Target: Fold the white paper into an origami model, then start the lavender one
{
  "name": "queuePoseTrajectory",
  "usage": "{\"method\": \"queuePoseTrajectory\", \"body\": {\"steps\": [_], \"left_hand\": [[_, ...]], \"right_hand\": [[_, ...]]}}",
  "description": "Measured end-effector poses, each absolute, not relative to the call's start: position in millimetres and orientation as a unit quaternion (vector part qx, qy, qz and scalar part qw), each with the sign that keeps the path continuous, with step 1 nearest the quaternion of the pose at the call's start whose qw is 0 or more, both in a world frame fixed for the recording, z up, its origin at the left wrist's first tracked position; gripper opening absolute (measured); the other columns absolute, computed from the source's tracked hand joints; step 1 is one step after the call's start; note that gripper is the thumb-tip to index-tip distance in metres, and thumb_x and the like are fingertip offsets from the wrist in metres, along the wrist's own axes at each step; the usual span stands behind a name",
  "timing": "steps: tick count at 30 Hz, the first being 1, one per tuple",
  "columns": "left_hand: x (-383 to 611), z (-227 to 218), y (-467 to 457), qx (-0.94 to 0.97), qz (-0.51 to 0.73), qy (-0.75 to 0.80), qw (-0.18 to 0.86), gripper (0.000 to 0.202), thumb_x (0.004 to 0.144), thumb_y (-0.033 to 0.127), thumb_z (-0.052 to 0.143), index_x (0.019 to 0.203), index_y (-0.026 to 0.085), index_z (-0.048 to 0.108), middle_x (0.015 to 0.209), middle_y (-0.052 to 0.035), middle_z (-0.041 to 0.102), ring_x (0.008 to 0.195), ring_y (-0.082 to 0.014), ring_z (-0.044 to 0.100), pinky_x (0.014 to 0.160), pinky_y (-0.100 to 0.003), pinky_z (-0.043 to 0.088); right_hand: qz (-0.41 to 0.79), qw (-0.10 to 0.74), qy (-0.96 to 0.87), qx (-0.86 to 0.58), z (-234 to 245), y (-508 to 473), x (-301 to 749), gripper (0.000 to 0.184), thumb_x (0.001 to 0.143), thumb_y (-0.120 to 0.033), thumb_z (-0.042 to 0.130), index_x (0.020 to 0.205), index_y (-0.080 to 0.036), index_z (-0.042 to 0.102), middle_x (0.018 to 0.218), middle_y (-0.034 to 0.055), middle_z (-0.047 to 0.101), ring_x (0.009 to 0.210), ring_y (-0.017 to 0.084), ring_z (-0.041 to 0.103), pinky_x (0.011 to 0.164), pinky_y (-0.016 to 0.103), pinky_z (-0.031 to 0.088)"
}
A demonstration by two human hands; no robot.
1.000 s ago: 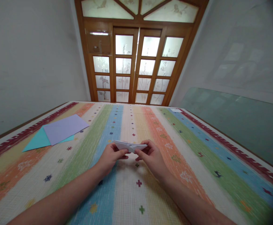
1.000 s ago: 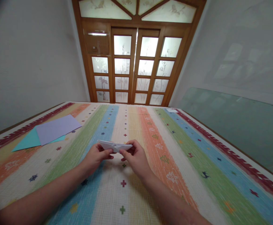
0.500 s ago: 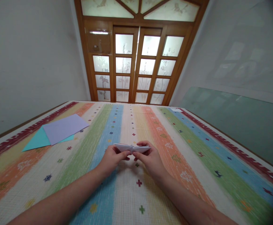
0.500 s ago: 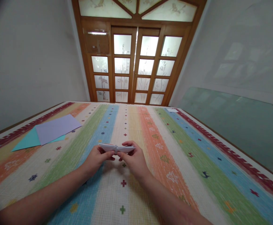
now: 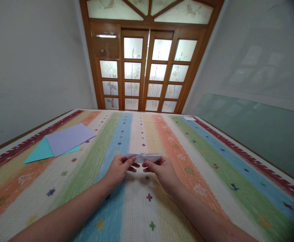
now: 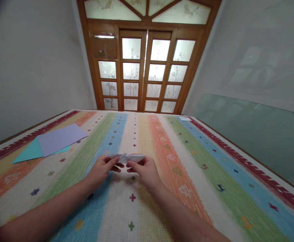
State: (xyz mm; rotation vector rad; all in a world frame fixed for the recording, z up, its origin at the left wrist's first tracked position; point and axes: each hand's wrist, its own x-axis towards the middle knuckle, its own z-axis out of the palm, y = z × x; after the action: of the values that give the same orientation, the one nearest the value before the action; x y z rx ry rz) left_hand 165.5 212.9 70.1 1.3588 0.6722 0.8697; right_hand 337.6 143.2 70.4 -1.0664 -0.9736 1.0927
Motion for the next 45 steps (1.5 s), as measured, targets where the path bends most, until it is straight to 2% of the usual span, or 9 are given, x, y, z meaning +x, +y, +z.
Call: {"method": "queuePoseTrajectory", "body": {"steps": [8,13,18,20,23,31,36,42,45], "left_hand": [[158,68,224,0.58,0.443,0.322,0.603,0.033,0.081,0.045,0.068,0.074,0.013,0.068,0.065,-0.0033,0.063,0.063,-0.0147,0.058,0.058,-0.025,0.051],[158,62,228,0.621,0.437,0.333,0.559,0.031,0.085,0.045,0.063,0.084,0.014,0.07,0.076,-0.0059,0.066,0.072,-0.0185,0.061,0.063,-0.028,0.052],[152,68,227,0.758,0.505,0.309,0.273,0.037,0.087,0.031,0.063,0.124,0.024,0.062,0.123,-0.0098,0.062,0.113,-0.0255,0.056,0.098,-0.043,0.043],[149,72,223,0.83,0.479,0.244,0.146,0.036,0.088,0.025,0.062,0.123,0.029,0.064,0.126,-0.0073,0.062,0.118,-0.0255,0.052,0.108,-0.047,0.032],[148,76,215,0.885,0.432,0.166,0.056,0.036,0.089,0.018,0.059,0.122,0.033,0.065,0.121,-0.0038,0.067,0.116,-0.024,0.053,0.111,-0.049,0.026],[151,72,212,0.909,0.399,0.105,0.063,0.032,0.092,0.019,0.053,0.117,0.032,0.069,0.115,-0.0058,0.069,0.107,-0.0233,0.056,0.102,-0.046,0.038],[154,76,209,0.923,0.366,0.113,0.036,0.03,0.092,0.018,0.051,0.111,0.031,0.071,0.117,-0.0078,0.066,0.11,-0.0249,0.054,0.097,-0.044,0.042],[151,80,206,0.926,0.356,0.123,0.024,0.046,0.089,0.013,0.054,0.129,0.034,0.059,0.131,-0.0074,0.059,0.119,-0.0264,0.051,0.106,-0.05,0.032],[147,80,212,0.878,0.433,0.188,0.083,0.055,0.087,0.02,0.062,0.139,0.031,0.048,0.135,-0.0096,0.056,0.125,-0.0278,0.048,0.112,-0.051,0.024]], "right_hand": [[0.493,0.614,-0.398,-0.471,62,146,345,0.033,0.069,-0.039,0.081,0.091,-0.014,0.074,0.086,0.0092,0.072,0.078,0.021,0.069,0.067,0.035,0.059],[0.488,0.626,-0.387,-0.469,60,149,348,0.037,0.076,-0.046,0.074,0.095,-0.015,0.073,0.093,0.0103,0.072,0.085,0.022,0.07,0.069,0.034,0.06],[0.418,0.589,-0.479,-0.498,58,146,345,0.031,0.082,-0.043,0.068,0.1,-0.018,0.073,0.093,0.0083,0.072,0.084,0.021,0.069,0.067,0.034,0.059],[0.4,0.567,-0.519,-0.499,58,143,339,0.026,0.085,-0.039,0.065,0.103,-0.021,0.073,0.093,0.0069,0.073,0.084,0.021,0.069,0.064,0.032,0.058],[0.382,0.546,-0.565,-0.487,58,138,329,0.021,0.088,-0.034,0.061,0.1,-0.023,0.074,0.091,0.005,0.073,0.082,0.019,0.069,0.065,0.032,0.058],[0.366,0.541,-0.593,-0.471,61,137,328,0.038,0.081,-0.017,0.057,0.115,-0.029,0.07,0.111,0.0031,0.072,0.083,0.019,0.07,0.077,0.038,0.059],[0.322,0.54,-0.607,-0.486,62,137,332,0.033,0.077,-0.017,0.062,0.105,-0.028,0.074,0.107,0.0031,0.074,0.098,0.024,0.069,0.09,0.043,0.053],[0.339,0.541,-0.562,-0.526,62,138,333,0.021,0.077,-0.018,0.064,0.094,-0.022,0.077,0.081,0.0042,0.075,0.07,0.02,0.07,0.068,0.036,0.057],[0.415,0.575,-0.486,-0.512,66,141,336,0.021,0.077,-0.031,0.071,0.093,-0.018,0.075,0.085,0.0079,0.075,0.078,0.023,0.071,0.061,0.033,0.058]]}}
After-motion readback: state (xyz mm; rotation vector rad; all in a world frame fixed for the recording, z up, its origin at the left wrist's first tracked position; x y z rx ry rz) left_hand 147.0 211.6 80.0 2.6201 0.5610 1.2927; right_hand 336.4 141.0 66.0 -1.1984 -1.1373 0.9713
